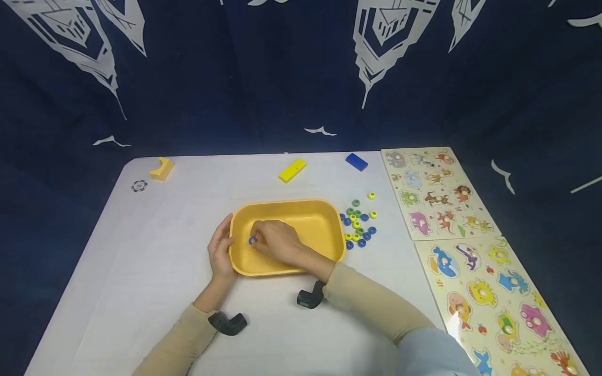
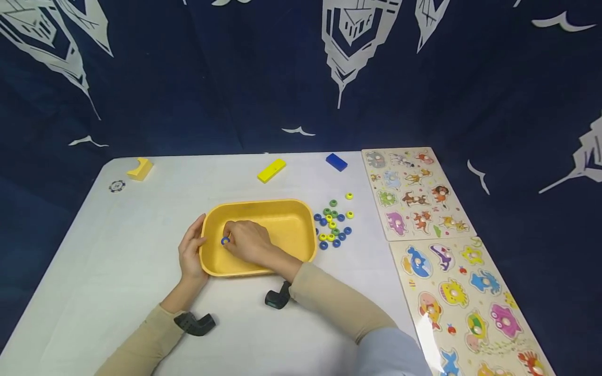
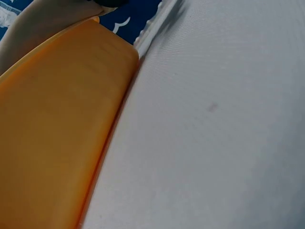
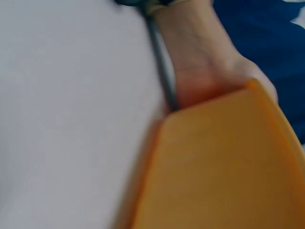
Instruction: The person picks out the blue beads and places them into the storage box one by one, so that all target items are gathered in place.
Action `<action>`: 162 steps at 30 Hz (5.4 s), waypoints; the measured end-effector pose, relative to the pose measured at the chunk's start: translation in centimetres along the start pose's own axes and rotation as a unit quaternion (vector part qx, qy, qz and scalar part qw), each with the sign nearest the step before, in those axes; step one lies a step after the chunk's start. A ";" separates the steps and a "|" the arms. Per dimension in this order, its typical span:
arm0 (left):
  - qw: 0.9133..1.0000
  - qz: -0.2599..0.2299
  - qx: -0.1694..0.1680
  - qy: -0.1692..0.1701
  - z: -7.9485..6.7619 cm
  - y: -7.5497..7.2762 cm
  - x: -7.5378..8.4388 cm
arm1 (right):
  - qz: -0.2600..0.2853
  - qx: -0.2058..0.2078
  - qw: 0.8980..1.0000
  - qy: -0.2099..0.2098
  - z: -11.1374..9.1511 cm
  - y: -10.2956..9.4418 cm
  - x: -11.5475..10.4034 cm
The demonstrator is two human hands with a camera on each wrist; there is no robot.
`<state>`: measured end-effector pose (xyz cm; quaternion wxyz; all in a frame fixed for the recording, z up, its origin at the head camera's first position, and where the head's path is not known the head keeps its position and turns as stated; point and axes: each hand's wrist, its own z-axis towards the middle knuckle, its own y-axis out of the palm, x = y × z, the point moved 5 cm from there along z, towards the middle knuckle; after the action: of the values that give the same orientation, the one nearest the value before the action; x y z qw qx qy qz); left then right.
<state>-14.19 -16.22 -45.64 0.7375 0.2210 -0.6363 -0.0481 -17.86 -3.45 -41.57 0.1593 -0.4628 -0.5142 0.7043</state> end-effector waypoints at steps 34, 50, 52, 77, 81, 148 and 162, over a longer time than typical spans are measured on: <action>0.998 -0.005 0.027 0.048 0.2 -0.9 -0.8 | 0.071 0.328 0.932 0.137 -13.5 -9.7 17.3; 0.999 0.002 0.044 0.012 0.2 -0.8 -0.6 | 0.034 0.209 0.961 0.176 -14.9 -6.8 21.3; 0.999 0.003 0.042 0.012 0.2 -0.7 -0.6 | 0.025 0.210 0.963 0.170 -14.9 -6.7 21.3; 0.999 0.010 0.047 0.004 0.5 -0.7 -0.8 | 0.074 0.101 0.992 0.004 -1.7 -5.3 3.8; 0.999 0.009 0.043 0.004 0.3 -0.6 -0.6 | 0.030 0.028 0.999 0.008 0.6 -2.1 1.4; 0.999 0.002 0.049 0.009 0.7 -1.0 -0.8 | 0.082 0.161 0.983 0.039 -5.1 -6.9 7.0; 0.999 0.013 0.049 0.004 0.5 -1.1 -0.7 | -0.056 -0.028 0.998 -0.001 0.9 1.1 0.7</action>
<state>-14.53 -17.04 -46.66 0.7286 0.2492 -0.6380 -0.0064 -18.71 -3.98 -42.87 0.1845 -0.4368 -0.5591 0.6801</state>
